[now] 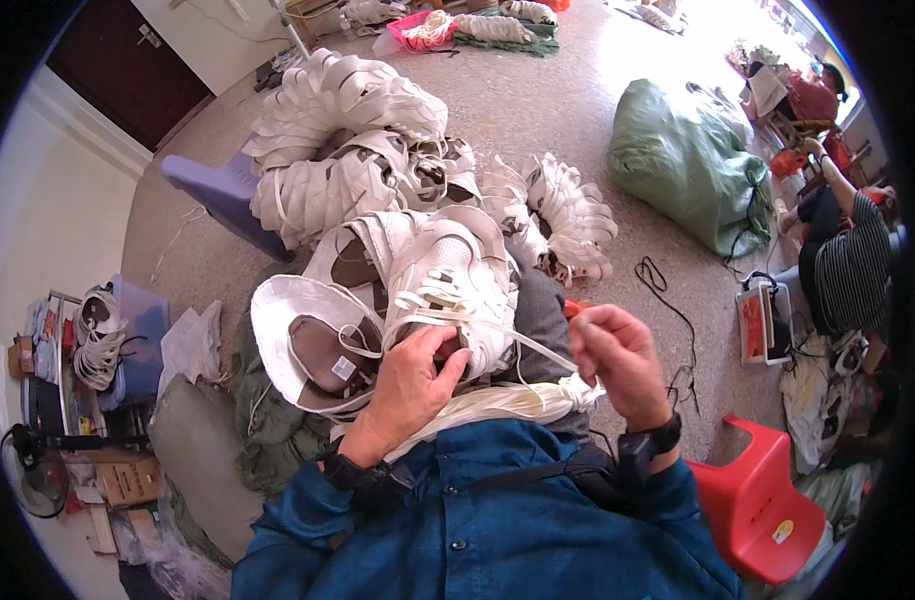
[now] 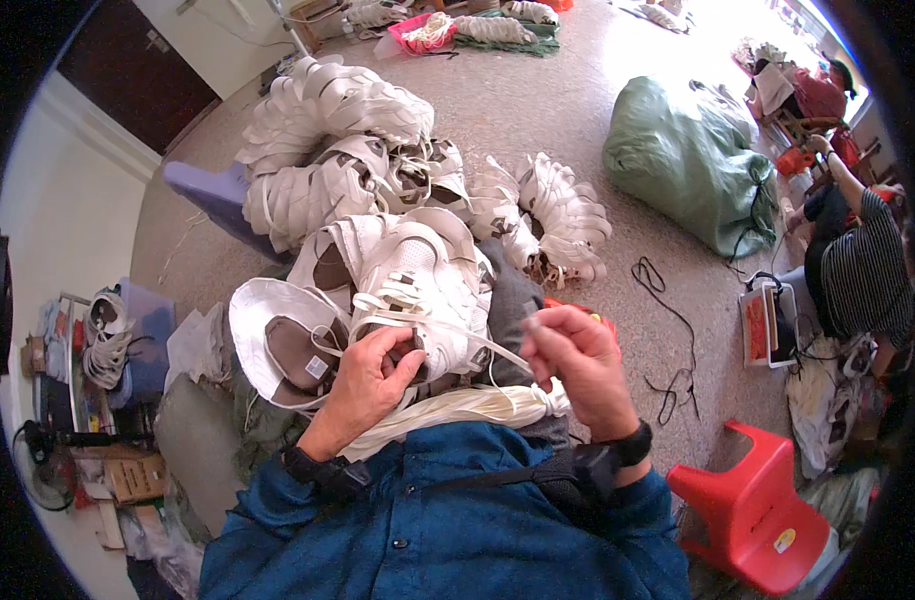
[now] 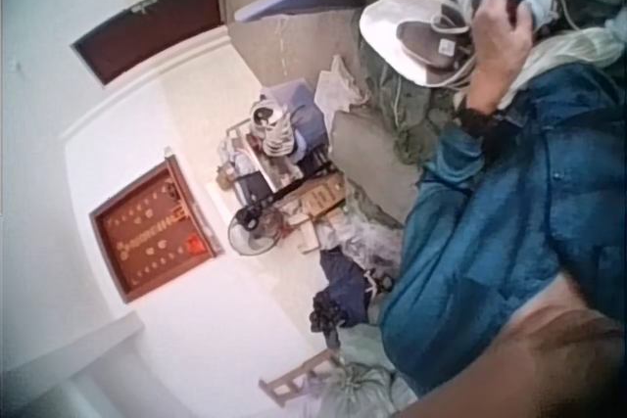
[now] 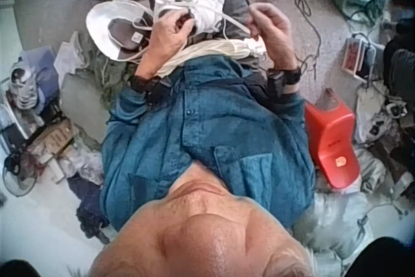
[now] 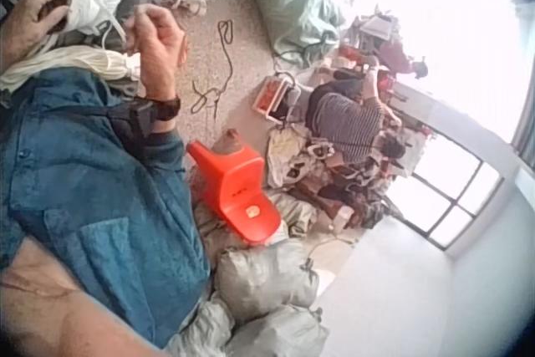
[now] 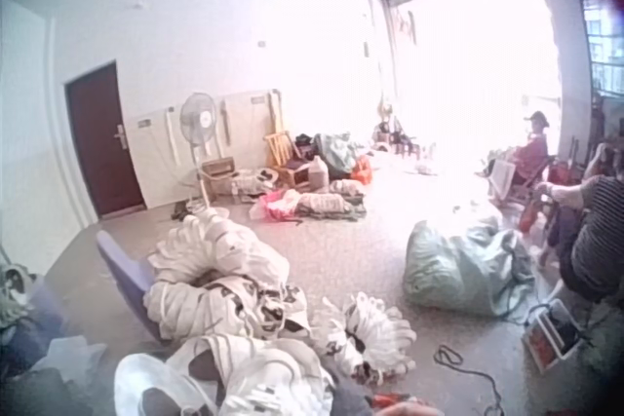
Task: The person is inserting white laces into shoe uppers at a workstation.
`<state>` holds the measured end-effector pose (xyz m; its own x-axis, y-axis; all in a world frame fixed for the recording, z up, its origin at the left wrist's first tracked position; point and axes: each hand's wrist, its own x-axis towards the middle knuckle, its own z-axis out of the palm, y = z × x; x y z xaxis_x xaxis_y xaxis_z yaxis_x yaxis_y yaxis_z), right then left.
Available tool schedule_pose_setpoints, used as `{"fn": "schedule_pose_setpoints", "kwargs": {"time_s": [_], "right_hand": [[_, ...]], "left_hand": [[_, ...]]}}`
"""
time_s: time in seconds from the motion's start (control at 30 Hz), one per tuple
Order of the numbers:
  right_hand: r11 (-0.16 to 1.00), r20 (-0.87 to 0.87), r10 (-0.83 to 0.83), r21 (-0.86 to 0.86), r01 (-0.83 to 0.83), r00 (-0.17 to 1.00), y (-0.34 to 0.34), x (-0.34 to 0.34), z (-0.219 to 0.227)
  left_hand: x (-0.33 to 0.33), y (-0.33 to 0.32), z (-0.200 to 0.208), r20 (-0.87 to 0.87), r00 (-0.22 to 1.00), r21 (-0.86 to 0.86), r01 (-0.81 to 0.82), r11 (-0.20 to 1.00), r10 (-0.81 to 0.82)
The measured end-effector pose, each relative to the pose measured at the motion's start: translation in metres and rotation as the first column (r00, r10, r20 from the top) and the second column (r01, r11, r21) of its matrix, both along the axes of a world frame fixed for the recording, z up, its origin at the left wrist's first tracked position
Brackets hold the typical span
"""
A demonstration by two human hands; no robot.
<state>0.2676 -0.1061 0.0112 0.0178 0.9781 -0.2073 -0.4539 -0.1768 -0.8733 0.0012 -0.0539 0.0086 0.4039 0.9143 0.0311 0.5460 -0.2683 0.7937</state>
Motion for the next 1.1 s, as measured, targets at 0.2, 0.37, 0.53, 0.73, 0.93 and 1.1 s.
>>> {"fn": "schedule_pose_setpoints", "kwargs": {"time_s": [0.2, 0.37, 0.53, 0.73, 0.93, 1.1], "right_hand": [[0.995, 0.325, 0.045, 0.073, -0.073, 0.945, 0.008, -0.042, -0.03], [0.94, 0.232, 0.306, 0.082, -0.332, 0.923, 0.004, -0.049, -0.006], [0.661, 0.198, 0.726, 0.064, -0.748, 0.659, -0.009, -0.052, 0.027], [0.685, 0.18, 0.712, 0.033, -0.728, 0.679, -0.01, -0.05, 0.027], [0.649, 0.296, 0.711, 0.071, -0.757, 0.638, -0.011, -0.047, 0.03], [0.692, 0.015, 0.716, 0.118, -0.713, 0.698, -0.029, -0.011, 0.071]], "left_hand": [[0.003, -0.005, 0.004, -0.013, 0.999, -0.051, -0.039, 0.998, 0.038], [-0.007, 0.008, 0.012, -0.03, 0.995, 0.364, -0.073, 0.929, 0.09], [-0.013, 0.03, 0.017, -0.077, 0.997, 0.531, 0.039, 0.846, 0.003], [-0.018, 0.032, 0.016, -0.115, 0.993, 0.536, 0.049, 0.843, 0.015], [-0.017, 0.026, 0.015, -0.173, 0.985, 0.568, 0.075, 0.82, 0.03], [-0.017, 0.037, 0.015, -0.116, 0.993, 0.598, 0.062, 0.799, 0.01]]}}
